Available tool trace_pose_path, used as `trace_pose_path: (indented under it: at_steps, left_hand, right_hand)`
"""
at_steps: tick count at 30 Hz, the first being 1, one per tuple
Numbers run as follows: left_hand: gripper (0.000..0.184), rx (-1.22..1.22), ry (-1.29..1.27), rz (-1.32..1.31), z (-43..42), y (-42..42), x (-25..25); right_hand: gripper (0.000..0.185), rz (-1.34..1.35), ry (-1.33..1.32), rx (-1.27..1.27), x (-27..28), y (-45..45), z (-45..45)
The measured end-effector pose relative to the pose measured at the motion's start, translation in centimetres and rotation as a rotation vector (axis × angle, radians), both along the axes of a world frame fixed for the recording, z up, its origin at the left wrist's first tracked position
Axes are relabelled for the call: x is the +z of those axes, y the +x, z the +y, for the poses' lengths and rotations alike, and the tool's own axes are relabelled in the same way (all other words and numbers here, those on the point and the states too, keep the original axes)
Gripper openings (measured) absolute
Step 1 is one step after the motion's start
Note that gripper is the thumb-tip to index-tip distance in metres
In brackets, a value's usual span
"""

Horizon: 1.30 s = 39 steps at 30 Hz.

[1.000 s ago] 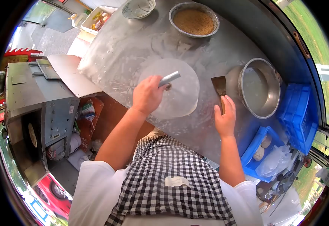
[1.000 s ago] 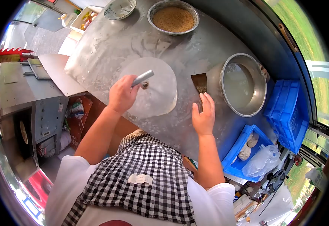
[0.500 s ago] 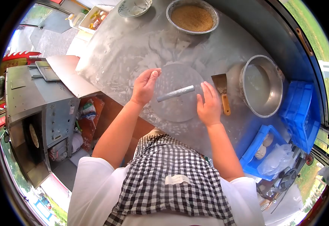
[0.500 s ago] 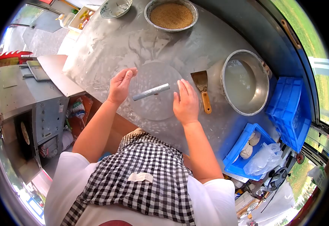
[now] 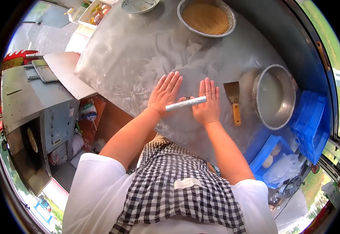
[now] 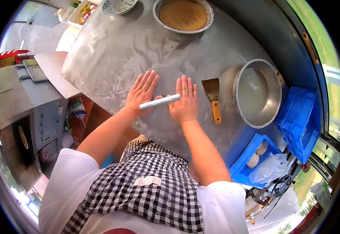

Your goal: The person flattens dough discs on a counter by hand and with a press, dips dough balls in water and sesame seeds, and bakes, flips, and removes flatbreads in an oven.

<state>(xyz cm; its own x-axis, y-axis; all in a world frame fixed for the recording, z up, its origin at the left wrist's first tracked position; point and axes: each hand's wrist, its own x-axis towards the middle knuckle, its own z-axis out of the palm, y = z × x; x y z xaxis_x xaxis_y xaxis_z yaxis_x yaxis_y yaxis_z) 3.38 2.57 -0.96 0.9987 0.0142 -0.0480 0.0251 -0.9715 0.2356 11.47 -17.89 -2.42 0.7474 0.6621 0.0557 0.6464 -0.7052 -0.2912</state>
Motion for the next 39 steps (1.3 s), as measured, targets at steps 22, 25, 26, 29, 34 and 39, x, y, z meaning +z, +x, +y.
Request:
trace_pose_path:
  at_steps: [22,25,26,29,34,39]
  left_hand:
    - [0.081,-0.002,-0.043,-0.049,-1.4,-1.2,0.2]
    - [0.086,0.005,-0.153,-0.007,-2.3,-1.9,0.9]
    - [0.088,0.002,-0.140,0.002,-3.0,-2.8,1.2]
    - [0.093,-0.025,-0.082,-0.053,-2.1,-2.3,1.0]
    - [0.095,0.010,-0.090,0.006,-3.0,-3.5,0.8]
    - [0.095,0.007,-0.080,-0.023,-2.0,-2.0,0.8]
  right_hand:
    - [0.080,-0.011,-0.039,-0.019,0.5,0.0,-0.2]
    - [0.080,-0.015,-0.019,-0.005,0.4,0.2,-0.4]
    - [0.081,0.005,-0.036,-0.002,0.4,-0.7,-1.1]
    - [0.083,-0.025,-0.032,-0.013,0.2,-0.2,-0.3]
    - [0.085,0.012,-0.050,0.001,0.0,-1.6,-1.6]
    - [0.087,-0.007,-0.031,0.013,0.5,0.2,-0.6]
